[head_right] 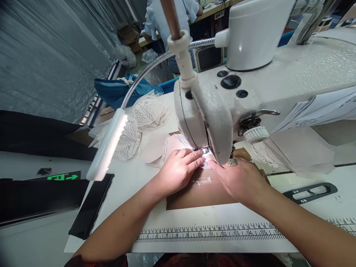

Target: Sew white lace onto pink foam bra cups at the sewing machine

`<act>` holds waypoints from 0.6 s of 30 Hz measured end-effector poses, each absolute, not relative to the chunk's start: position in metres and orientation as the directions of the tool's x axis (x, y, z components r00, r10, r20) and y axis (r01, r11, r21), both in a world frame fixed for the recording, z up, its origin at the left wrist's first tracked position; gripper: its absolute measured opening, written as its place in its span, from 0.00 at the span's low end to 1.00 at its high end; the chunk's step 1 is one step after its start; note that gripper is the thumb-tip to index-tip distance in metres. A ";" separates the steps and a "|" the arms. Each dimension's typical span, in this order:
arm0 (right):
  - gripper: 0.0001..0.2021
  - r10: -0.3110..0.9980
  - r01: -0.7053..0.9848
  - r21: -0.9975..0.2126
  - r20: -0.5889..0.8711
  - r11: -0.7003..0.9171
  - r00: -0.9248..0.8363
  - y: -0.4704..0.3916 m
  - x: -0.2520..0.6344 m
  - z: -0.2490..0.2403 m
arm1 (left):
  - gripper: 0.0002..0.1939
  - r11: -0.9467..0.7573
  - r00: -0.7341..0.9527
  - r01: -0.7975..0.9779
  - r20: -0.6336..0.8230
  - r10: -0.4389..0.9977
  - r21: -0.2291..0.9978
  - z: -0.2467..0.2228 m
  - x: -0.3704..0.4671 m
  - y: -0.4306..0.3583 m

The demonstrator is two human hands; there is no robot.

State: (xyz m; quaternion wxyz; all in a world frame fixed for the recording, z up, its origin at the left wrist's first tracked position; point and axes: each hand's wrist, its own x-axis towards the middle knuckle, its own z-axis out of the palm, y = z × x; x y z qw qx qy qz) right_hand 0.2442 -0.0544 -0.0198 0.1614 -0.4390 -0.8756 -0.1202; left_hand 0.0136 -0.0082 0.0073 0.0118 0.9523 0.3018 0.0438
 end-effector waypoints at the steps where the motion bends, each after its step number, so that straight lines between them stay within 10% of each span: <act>1: 0.21 0.725 0.808 0.100 0.388 0.581 -0.569 -0.054 0.243 -0.018 | 0.18 -0.812 0.808 0.582 0.075 0.584 0.048 0.007 0.013 -0.007; 6: 0.19 0.755 0.832 0.135 0.363 0.537 -0.546 -0.050 0.236 -0.009 | 0.19 -0.778 0.774 0.625 0.086 0.628 0.055 0.004 0.012 0.000; 18: 0.23 0.868 0.834 -0.241 0.116 0.495 -0.482 -0.053 0.267 0.007 | 0.20 -0.704 0.679 0.694 0.190 0.709 0.149 -0.004 0.007 0.002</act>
